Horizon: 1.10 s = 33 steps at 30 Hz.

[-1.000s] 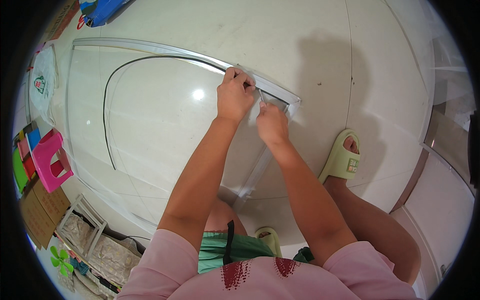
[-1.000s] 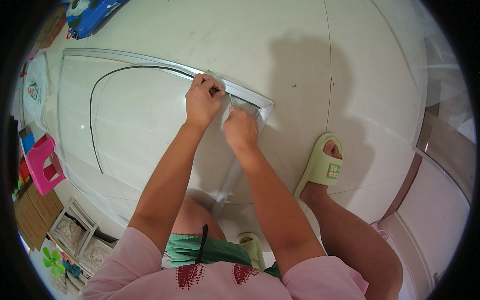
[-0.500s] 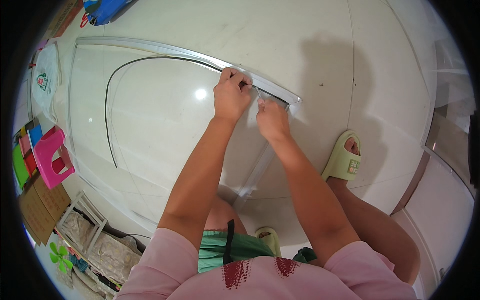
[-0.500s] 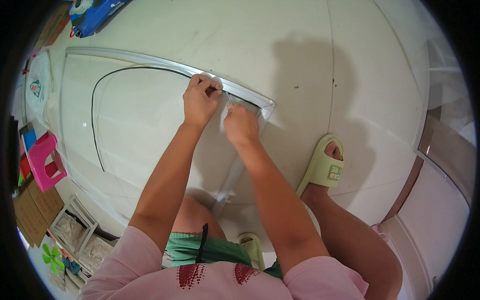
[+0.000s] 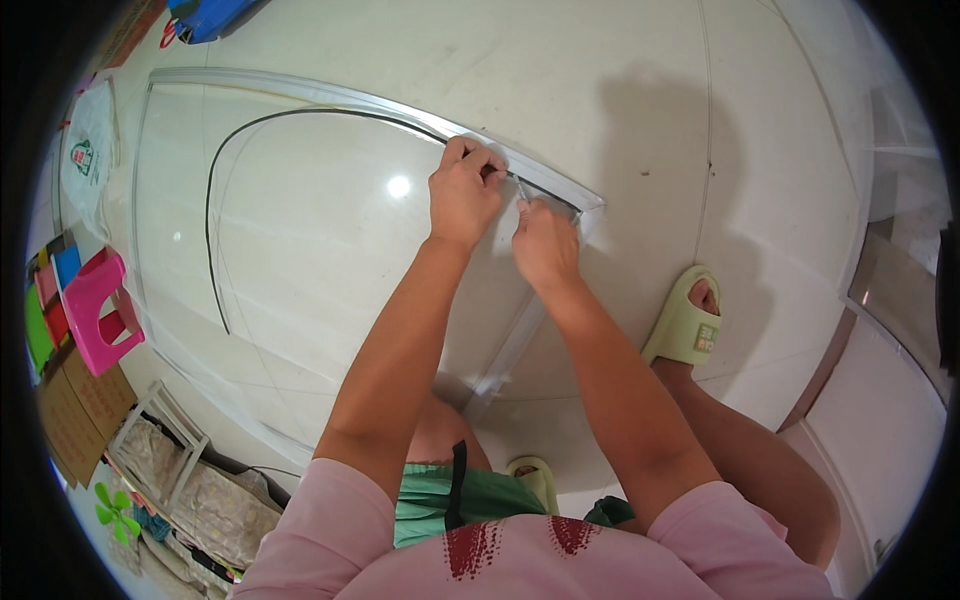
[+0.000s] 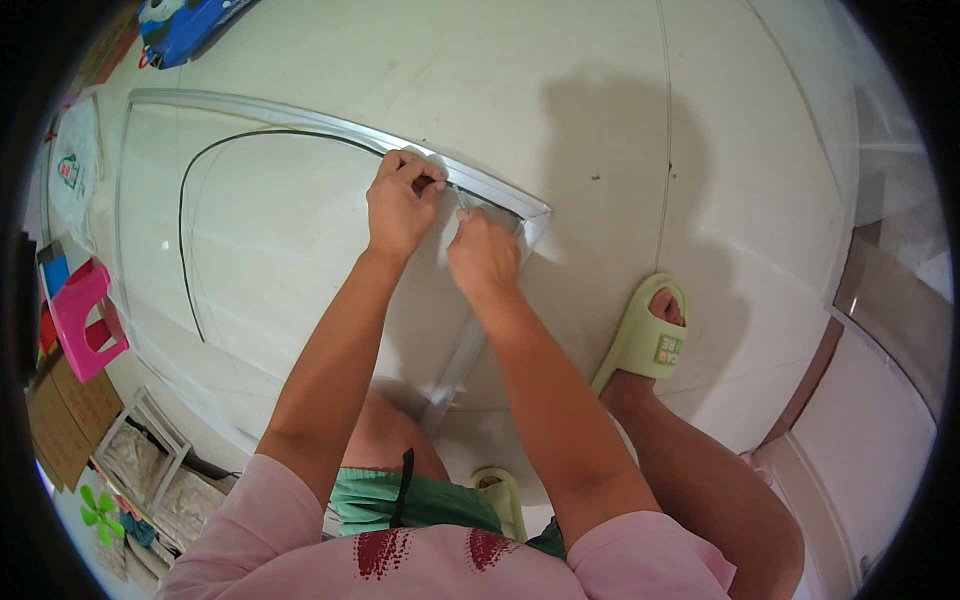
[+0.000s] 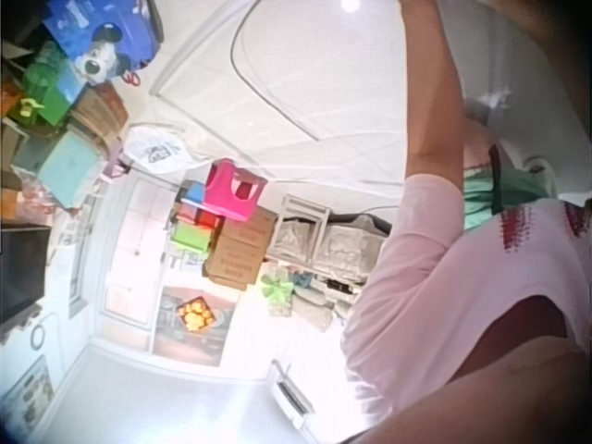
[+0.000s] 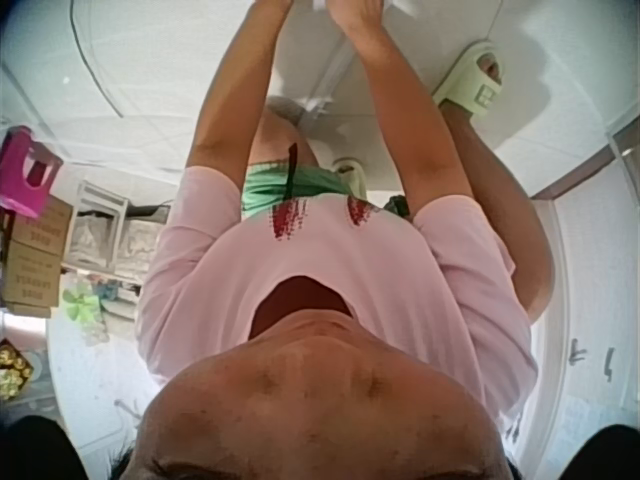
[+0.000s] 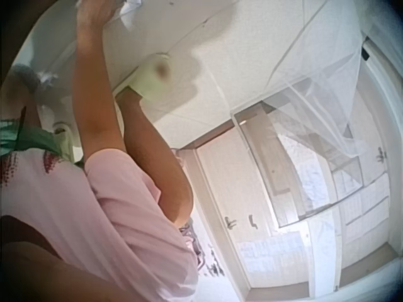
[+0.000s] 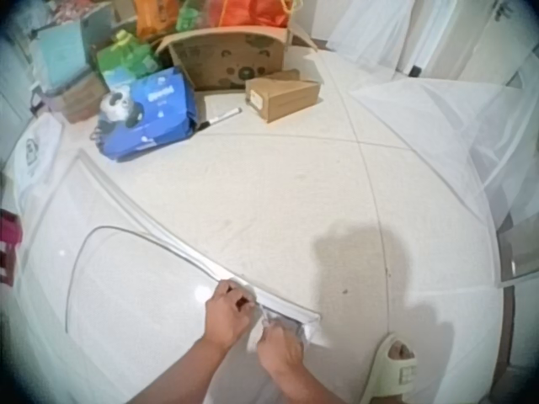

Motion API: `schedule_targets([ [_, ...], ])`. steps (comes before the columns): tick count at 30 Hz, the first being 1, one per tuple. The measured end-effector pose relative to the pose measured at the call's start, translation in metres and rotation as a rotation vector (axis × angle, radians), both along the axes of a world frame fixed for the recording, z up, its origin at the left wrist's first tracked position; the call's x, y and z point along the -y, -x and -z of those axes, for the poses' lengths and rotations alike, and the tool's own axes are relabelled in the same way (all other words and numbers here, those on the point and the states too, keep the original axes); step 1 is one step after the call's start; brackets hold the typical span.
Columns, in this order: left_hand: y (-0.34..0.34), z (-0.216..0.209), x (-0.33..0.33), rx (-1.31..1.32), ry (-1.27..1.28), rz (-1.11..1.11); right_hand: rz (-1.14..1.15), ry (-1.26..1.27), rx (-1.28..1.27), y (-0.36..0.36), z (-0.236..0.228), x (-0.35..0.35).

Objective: The person assembles a window screen frame by pushing a rubber spline into the groove of an aluminum frame using a tool, then cuts the excess spline.

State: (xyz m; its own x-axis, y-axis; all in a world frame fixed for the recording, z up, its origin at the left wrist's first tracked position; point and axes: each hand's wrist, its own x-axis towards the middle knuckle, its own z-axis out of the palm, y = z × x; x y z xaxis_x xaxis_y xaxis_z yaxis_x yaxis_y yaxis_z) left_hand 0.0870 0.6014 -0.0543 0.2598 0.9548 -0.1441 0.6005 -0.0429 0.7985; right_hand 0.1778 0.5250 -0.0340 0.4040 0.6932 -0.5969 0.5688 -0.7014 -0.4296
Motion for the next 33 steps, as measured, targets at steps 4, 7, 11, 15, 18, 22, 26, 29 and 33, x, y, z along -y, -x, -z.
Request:
schedule_targets([
  [4, -0.001, 0.001, -0.001, -0.014, -0.015, 0.004, -0.05, 0.019, 0.014, -0.003, 0.004, 0.003],
  [7, -0.001, -0.001, -0.001, -0.041, 0.026, 0.005, -0.055, 0.025, -0.005, -0.004, 0.002, 0.003],
  [11, -0.001, 0.0, 0.0, -0.011, 0.027, -0.002, 0.008, 0.06, -0.046, -0.002, -0.004, -0.002],
  [15, 0.003, 0.002, -0.002, 0.029, -0.011, 0.005, 0.041, 0.13, -0.086, -0.002, -0.01, -0.014],
  [18, 0.002, -0.001, -0.003, 0.035, 0.011, -0.029, 0.004, 0.079, -0.052, -0.005, -0.004, -0.009],
  [22, 0.003, -0.002, -0.007, -0.008, 0.037, -0.026, -0.024, 0.032, -0.074, -0.009, -0.001, -0.005],
  [26, 0.002, -0.002, -0.009, -0.031, 0.063, -0.013, -0.076, 0.017, -0.056, -0.011, 0.002, -0.004],
  [29, 0.004, -0.001, -0.01, -0.036, 0.022, -0.001, -0.071, 0.024, -0.052, -0.009, -0.002, -0.006],
  [33, 0.002, -0.002, -0.01, -0.048, 0.034, 0.004, -0.059, 0.01, -0.058, -0.009, -0.006, -0.008],
])
